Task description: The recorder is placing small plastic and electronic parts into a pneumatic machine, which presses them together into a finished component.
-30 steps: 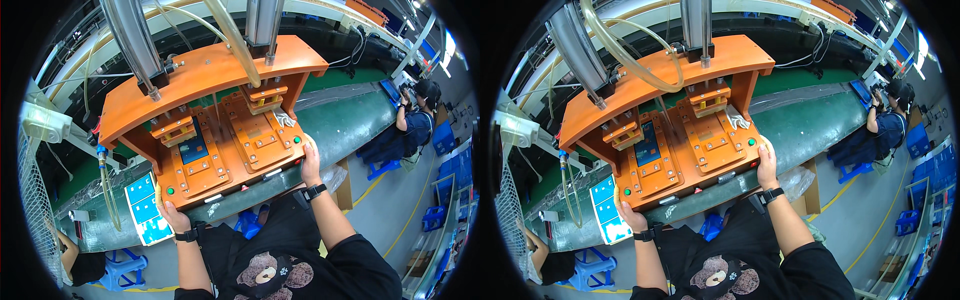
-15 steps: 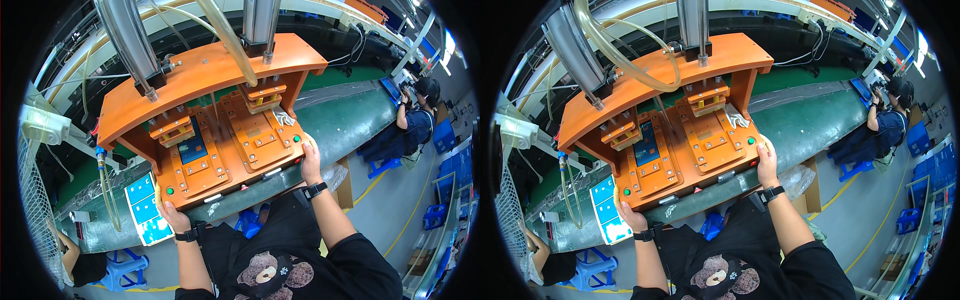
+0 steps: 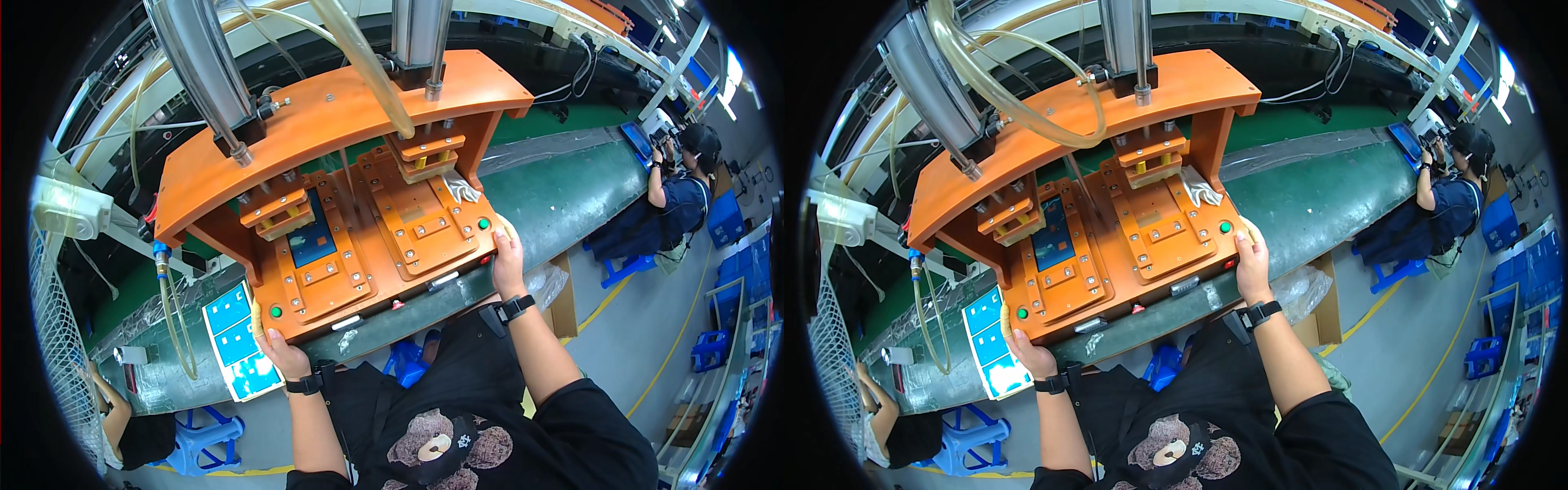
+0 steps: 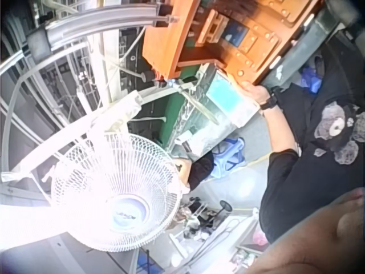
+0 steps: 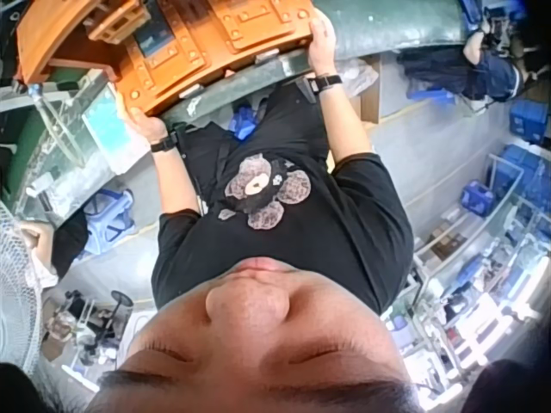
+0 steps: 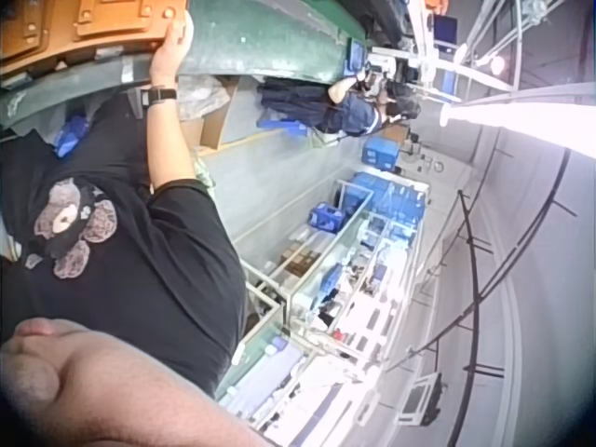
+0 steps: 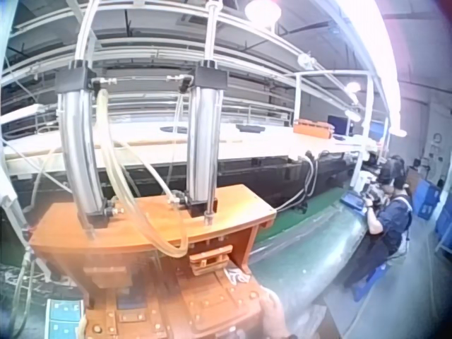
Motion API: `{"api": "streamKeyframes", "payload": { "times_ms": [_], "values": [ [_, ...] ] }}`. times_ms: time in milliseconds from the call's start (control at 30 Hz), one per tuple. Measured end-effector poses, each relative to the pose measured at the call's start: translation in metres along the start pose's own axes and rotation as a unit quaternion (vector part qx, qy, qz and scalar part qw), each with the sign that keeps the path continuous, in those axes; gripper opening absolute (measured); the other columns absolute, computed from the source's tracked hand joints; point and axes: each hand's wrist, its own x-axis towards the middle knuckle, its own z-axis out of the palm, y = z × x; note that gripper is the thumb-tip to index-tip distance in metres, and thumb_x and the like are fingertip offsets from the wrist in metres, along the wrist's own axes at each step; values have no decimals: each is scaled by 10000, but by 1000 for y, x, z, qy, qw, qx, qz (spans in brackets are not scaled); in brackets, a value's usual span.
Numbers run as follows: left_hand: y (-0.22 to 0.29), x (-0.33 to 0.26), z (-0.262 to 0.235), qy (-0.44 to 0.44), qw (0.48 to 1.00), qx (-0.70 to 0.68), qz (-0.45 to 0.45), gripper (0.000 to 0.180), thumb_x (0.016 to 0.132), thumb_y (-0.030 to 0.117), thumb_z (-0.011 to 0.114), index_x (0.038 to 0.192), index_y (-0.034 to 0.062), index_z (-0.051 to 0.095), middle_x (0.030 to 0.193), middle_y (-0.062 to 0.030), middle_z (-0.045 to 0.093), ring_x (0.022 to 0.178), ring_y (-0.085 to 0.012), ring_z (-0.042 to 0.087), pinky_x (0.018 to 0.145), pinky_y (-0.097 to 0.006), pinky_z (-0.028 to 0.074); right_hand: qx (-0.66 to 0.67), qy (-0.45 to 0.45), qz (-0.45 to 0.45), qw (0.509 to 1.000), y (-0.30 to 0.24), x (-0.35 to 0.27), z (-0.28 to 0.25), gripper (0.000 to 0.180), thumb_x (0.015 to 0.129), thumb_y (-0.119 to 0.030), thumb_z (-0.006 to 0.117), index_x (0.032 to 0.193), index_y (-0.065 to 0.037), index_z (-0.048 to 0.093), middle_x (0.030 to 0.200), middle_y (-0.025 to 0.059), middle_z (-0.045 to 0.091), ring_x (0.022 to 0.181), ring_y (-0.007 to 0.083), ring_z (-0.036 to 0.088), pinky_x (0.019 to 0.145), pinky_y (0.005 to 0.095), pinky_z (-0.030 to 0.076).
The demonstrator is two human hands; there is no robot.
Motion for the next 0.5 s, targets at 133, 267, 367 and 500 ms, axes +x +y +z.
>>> {"api": "streamKeyframes", "payload": {
  "times_ms": [133, 267, 367, 500],
  "values": [
    [4, 0, 3, -1, 1000, 6, 14, 488, 998, 235, 349, 1390, -53, 374, 1332, -183, 500, 1211, -250, 526, 1040, -365, 421, 0, -3, -2, 1000, -3, -1, 2, 378, 994, -158, 502, 1310, 48, 484, 1262, 99, 582, 1164, 151, 540, 1021, 288, 402],
    [3, 0, 3, 1, 1000, 15, 12, 492, 999, 239, 347, 1394, -54, 372, 1337, -184, 497, 1212, -251, 524, 1045, -366, 412, -10, 6, 2, 1000, -1, 0, 2, 409, 976, -184, 492, 1309, 54, 485, 1264, 109, 576, 1169, 168, 534, 1044, 298, 381],
    [2, 0, 2, 5, 1000, 14, 11, 496, 1001, 243, 346, 1396, -54, 371, 1340, -184, 494, 1211, -251, 523, 1046, -366, 408, -2, 1, 1, 1000, 1, 0, -1, 392, 985, -172, 494, 1308, 51, 486, 1263, 104, 577, 1166, 159, 535, 1034, 293, 389],
    [2, 0, 1, 3, 1000, 25, 12, 500, 1001, 251, 349, 1396, -55, 373, 1343, -184, 493, 1216, -251, 518, 1049, -365, 404, 4, -5, 4, 1000, 3, 1, -3, 376, 995, -164, 496, 1306, 48, 488, 1263, 99, 577, 1163, 150, 533, 1028, 288, 392]
  ]
}}
